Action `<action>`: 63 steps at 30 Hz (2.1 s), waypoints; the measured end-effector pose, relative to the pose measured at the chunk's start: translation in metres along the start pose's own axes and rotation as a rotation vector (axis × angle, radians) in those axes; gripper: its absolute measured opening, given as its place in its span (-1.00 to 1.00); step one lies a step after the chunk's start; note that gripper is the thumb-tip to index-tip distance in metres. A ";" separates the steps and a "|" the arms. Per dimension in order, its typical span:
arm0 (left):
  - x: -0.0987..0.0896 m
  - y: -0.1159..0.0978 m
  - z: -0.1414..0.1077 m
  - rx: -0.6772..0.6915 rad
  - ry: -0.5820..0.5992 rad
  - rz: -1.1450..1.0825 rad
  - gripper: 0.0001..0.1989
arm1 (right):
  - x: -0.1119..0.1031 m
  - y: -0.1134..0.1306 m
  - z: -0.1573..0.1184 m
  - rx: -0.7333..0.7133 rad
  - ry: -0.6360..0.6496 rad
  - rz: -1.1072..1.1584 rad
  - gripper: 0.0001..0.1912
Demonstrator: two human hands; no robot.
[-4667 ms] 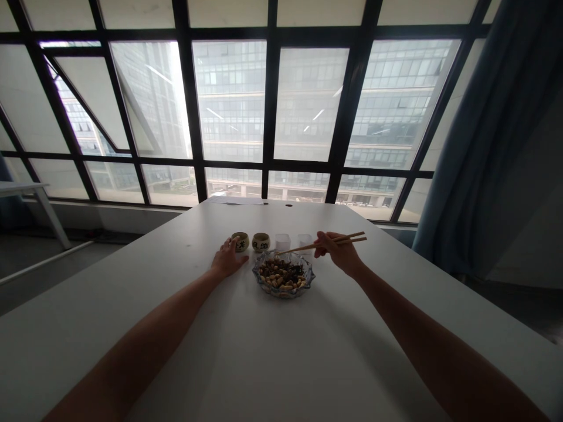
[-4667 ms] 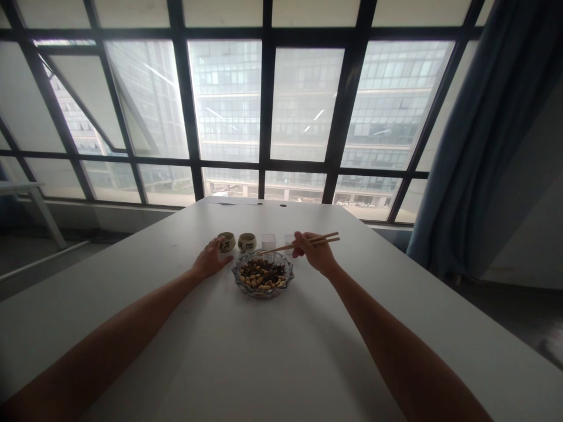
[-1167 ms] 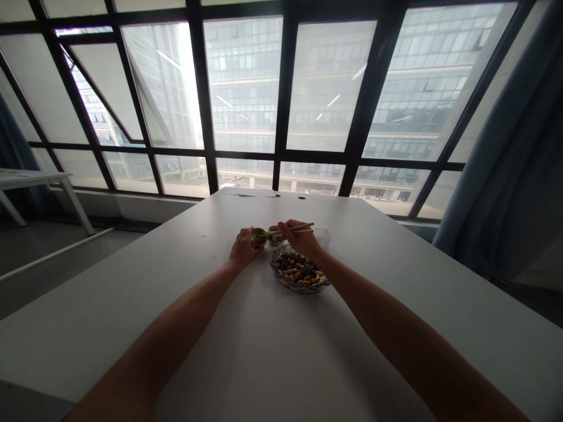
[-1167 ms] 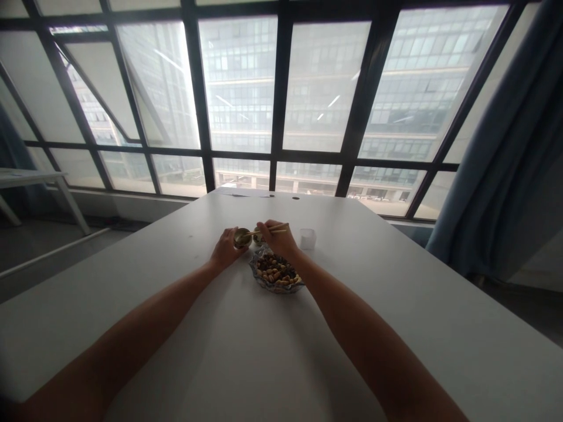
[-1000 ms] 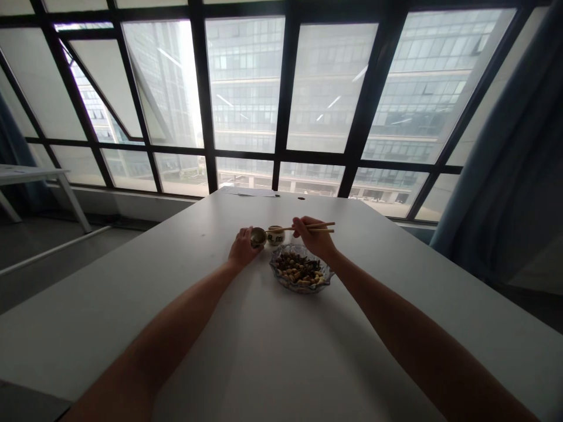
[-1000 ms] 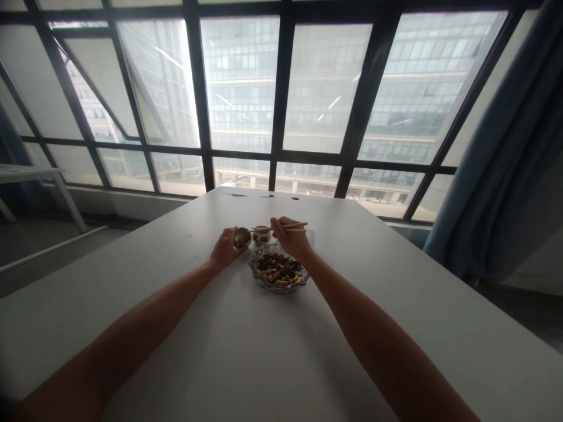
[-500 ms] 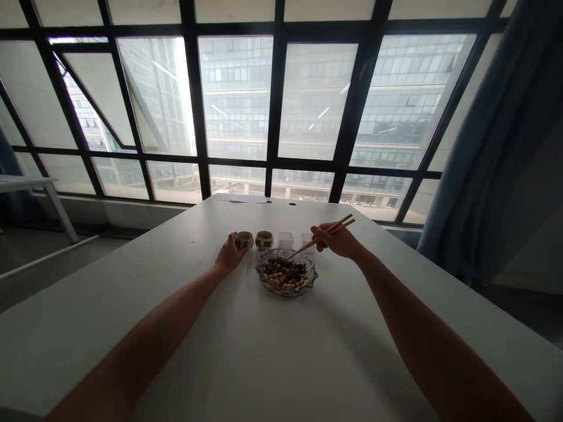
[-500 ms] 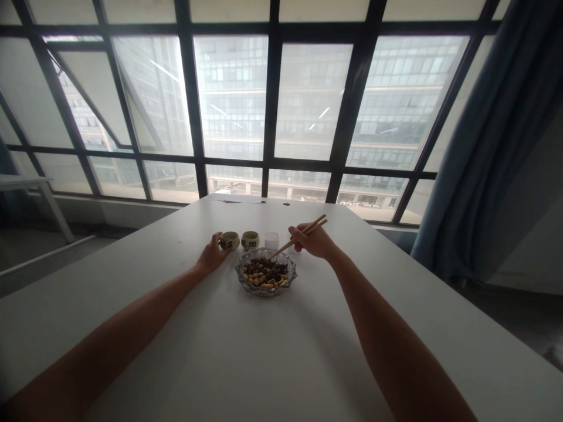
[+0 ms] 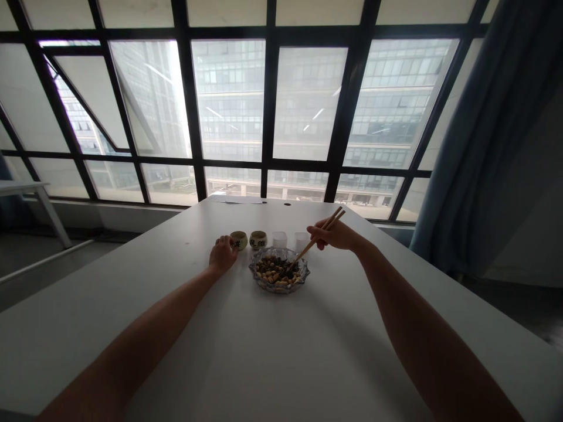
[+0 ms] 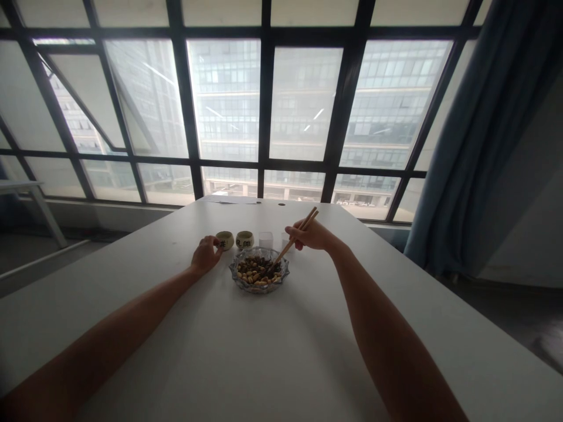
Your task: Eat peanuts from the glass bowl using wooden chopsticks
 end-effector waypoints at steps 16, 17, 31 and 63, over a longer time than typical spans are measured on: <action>0.001 -0.003 0.000 0.050 0.046 0.010 -0.86 | 0.005 0.003 0.049 0.059 0.024 0.146 -0.53; 0.001 -0.003 0.000 0.052 0.047 0.013 -0.87 | 0.006 -0.005 0.049 0.056 0.037 0.166 -0.52; -0.005 -0.009 -0.004 0.099 0.136 0.126 -0.83 | 0.005 -0.060 0.050 0.100 -0.011 0.327 -0.40; -0.006 -0.012 -0.006 0.148 0.176 0.135 -0.84 | 0.012 -0.057 0.053 0.075 0.014 0.357 -0.37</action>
Point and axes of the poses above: each hand's wrist, its own z-axis towards the middle knuckle, its own x-axis out of the palm, y = z × x, the point moved 1 cm from there along z, towards the middle knuckle, and after that the axes turned 13 degrees about z, right-handed, at the moved point
